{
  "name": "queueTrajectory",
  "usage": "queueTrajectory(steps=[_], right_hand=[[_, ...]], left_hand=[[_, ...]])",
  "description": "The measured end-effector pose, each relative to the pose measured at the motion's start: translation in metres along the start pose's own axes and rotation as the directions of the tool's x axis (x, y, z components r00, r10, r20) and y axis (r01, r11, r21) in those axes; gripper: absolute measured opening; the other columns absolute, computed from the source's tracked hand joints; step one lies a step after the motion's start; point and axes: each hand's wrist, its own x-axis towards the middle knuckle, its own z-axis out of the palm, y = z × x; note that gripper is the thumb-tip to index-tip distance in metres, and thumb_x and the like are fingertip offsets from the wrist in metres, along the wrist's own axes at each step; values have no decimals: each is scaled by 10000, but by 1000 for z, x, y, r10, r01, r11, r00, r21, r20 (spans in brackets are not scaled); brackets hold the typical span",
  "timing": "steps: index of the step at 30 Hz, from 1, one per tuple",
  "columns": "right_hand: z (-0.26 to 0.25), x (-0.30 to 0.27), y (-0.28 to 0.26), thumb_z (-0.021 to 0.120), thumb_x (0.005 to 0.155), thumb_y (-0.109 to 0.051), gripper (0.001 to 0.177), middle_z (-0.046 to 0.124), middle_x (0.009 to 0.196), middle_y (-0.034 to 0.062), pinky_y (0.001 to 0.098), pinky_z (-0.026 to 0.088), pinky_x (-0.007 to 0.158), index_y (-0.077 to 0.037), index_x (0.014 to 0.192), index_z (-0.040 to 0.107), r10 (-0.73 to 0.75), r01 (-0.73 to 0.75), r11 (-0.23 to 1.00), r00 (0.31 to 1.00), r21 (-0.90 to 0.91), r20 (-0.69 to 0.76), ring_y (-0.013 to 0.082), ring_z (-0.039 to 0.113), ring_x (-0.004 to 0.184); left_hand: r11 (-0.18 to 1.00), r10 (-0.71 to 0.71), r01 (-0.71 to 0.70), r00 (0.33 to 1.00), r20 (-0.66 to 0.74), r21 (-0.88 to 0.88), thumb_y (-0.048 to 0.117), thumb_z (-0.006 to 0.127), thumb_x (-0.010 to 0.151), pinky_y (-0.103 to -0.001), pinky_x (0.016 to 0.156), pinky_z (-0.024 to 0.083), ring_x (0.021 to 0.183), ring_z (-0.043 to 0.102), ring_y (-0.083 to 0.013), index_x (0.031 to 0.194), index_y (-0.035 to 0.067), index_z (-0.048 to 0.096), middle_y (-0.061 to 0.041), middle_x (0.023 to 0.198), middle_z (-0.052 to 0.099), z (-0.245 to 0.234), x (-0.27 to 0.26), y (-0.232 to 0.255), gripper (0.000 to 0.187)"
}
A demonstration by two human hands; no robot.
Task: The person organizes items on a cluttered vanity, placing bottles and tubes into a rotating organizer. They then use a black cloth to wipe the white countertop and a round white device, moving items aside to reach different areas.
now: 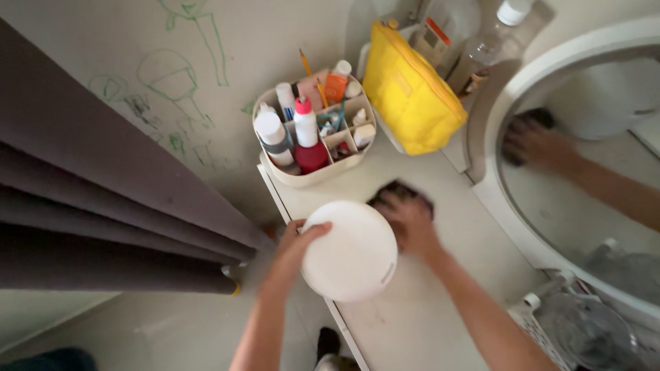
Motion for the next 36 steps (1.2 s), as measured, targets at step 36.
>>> queueTrajectory(steps=[36], right_hand=[[-6,38,29,509,951,-356,333,710,1170,177,593,429,997,-153,1069,744,223,-487,807,774,-333,-593,405,598,1089]], left_hand=[[816,127,-287,936,-328,-501,476,683,784,-448,1057,475,1298,586,-338,1473,11,494,-155,1413,610,-91,-53,20,852]])
